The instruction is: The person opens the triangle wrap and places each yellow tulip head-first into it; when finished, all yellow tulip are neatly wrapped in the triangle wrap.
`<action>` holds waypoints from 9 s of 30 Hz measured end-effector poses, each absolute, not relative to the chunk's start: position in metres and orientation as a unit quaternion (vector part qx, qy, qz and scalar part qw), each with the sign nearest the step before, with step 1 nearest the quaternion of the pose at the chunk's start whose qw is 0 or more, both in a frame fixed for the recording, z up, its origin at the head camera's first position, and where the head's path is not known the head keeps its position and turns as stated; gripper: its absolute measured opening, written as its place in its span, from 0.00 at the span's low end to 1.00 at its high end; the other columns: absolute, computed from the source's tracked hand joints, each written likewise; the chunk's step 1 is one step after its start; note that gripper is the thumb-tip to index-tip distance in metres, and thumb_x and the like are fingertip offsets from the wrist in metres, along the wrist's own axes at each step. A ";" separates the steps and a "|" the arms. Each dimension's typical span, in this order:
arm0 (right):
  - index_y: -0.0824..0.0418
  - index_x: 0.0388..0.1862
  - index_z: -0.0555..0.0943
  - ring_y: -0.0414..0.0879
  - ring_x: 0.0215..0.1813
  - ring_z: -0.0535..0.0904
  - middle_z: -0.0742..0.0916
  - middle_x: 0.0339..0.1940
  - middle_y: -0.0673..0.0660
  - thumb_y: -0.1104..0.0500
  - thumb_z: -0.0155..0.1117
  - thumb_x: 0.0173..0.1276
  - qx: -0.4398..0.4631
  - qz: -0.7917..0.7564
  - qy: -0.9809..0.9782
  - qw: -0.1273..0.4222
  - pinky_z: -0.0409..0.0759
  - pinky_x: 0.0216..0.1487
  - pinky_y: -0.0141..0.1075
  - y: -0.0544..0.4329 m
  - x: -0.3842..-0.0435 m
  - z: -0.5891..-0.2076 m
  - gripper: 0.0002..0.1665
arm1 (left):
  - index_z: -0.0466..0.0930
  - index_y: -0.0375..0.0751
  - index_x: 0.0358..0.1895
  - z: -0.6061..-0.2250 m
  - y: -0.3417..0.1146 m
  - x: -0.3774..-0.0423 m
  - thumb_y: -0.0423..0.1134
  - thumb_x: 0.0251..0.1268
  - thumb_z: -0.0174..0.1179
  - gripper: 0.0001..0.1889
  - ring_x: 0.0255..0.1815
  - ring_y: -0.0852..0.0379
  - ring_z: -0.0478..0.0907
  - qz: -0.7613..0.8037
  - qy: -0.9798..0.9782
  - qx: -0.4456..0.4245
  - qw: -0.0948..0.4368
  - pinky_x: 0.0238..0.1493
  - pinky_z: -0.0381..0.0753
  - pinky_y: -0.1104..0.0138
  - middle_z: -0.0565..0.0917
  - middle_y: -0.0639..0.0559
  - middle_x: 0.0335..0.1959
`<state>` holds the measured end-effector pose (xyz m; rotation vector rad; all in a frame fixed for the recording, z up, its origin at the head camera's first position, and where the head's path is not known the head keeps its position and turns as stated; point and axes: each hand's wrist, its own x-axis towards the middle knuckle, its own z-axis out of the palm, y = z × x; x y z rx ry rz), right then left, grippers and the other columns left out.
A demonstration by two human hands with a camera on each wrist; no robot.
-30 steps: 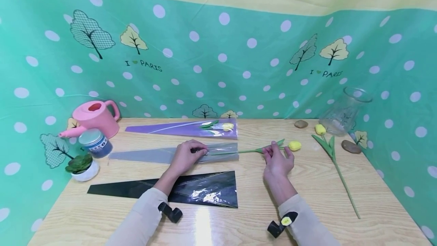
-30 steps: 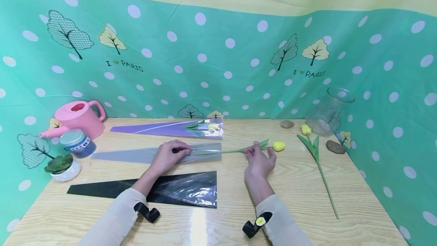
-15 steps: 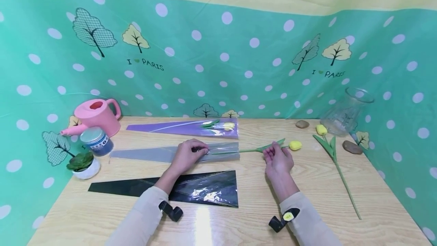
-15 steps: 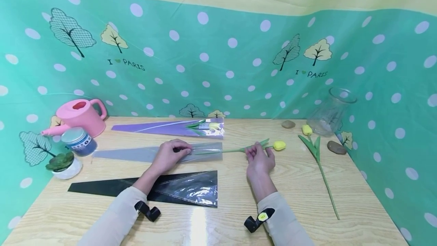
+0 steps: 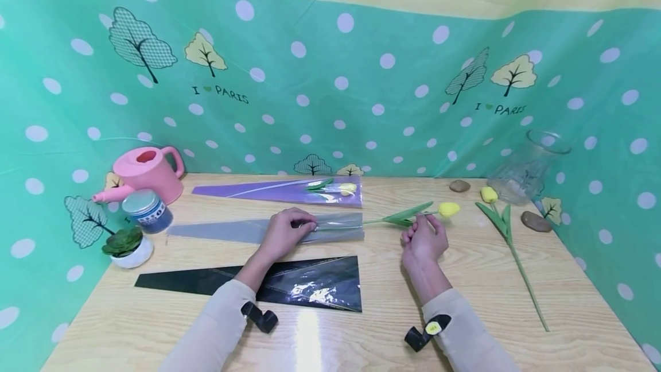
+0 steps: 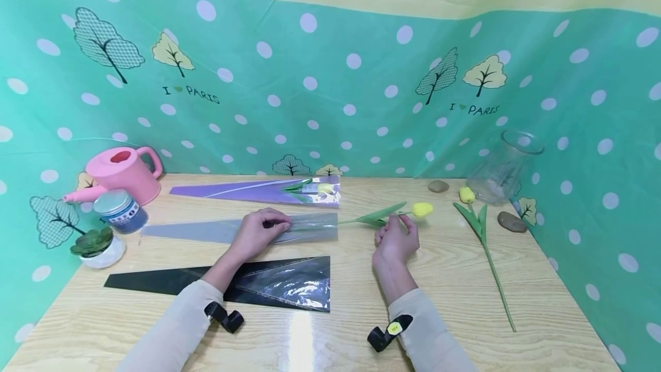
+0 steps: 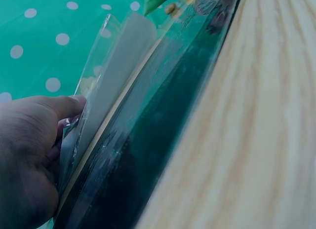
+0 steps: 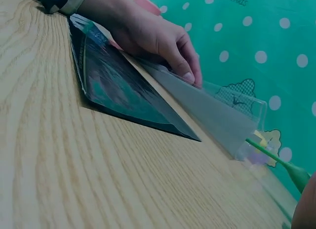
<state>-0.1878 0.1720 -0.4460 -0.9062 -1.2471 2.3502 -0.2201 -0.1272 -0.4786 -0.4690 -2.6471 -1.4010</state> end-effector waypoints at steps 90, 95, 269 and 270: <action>0.56 0.61 0.82 0.46 0.47 0.79 0.87 0.55 0.59 0.59 0.68 0.73 0.121 0.442 -0.889 -0.023 0.79 0.46 0.30 0.263 -0.210 -0.469 0.18 | 0.93 0.51 0.44 -0.476 -0.124 -0.217 0.39 0.65 0.72 0.06 0.54 0.52 0.85 -0.466 -0.868 -0.163 0.060 0.62 0.81 0.53 0.90 0.55 0.45; 0.56 0.62 0.82 0.46 0.49 0.80 0.87 0.56 0.59 0.60 0.68 0.74 0.126 0.435 -0.892 -0.002 0.80 0.49 0.30 0.261 -0.209 -0.463 0.19 | 0.93 0.49 0.44 -0.475 -0.124 -0.217 0.39 0.65 0.72 0.07 0.54 0.51 0.85 -0.470 -0.866 -0.160 0.056 0.64 0.80 0.52 0.90 0.54 0.46; 0.66 0.53 0.84 0.39 0.37 0.82 0.87 0.37 0.49 0.61 0.67 0.74 0.048 0.664 -0.745 0.050 0.85 0.39 0.31 0.231 -0.151 -0.409 0.13 | 0.90 0.65 0.45 -0.451 -0.132 -0.145 0.41 0.66 0.71 0.10 0.59 0.59 0.85 -0.461 -0.866 -0.190 0.048 0.65 0.82 0.54 0.89 0.66 0.50; 0.64 0.53 0.84 0.39 0.37 0.82 0.87 0.36 0.48 0.61 0.67 0.74 0.035 0.682 -0.729 0.048 0.84 0.38 0.31 0.244 -0.153 -0.410 0.12 | 0.90 0.66 0.45 -0.452 -0.133 -0.147 0.41 0.66 0.71 0.10 0.59 0.59 0.85 -0.463 -0.865 -0.188 0.048 0.65 0.82 0.55 0.89 0.66 0.49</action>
